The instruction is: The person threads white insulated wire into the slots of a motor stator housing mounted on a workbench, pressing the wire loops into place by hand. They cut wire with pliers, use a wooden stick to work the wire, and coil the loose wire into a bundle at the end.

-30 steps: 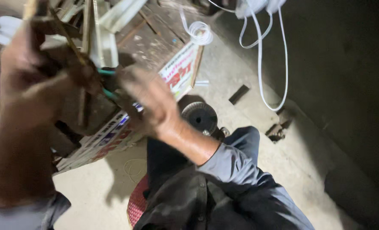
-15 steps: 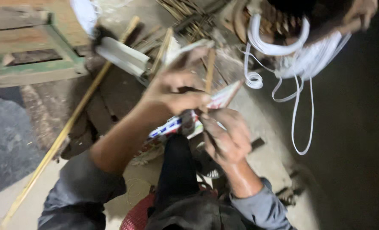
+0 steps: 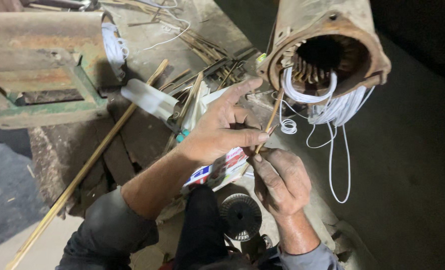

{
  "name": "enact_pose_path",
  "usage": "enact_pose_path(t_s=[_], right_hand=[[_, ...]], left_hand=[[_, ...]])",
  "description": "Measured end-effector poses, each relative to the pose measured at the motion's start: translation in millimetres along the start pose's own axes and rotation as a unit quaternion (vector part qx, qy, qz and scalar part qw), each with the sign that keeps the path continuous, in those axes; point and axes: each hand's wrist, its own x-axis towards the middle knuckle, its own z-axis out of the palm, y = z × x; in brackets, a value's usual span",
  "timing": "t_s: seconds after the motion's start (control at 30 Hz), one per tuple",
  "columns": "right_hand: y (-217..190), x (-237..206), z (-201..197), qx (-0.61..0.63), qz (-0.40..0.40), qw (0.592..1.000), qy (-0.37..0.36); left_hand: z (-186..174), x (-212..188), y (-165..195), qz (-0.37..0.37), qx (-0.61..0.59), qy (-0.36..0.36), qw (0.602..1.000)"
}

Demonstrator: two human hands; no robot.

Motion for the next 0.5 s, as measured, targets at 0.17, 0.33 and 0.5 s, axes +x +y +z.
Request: enact_pose_path(t_s=[0.17, 0.33, 0.5], right_hand=[[13, 14, -13, -0.015, -0.024, 0.999, -0.02], [20, 22, -8, -0.056, -0.038, 0.998, 0.013], [25, 23, -2, -0.046, -0.035, 0.998, 0.009]], left_hand=[[12, 16, 3, 0.003, -0.001, 0.011, 1.0], [20, 24, -3, 0.026, 0.018, 0.07, 0.997], [27, 32, -11, 0.086, 0.054, 0.107, 0.989]])
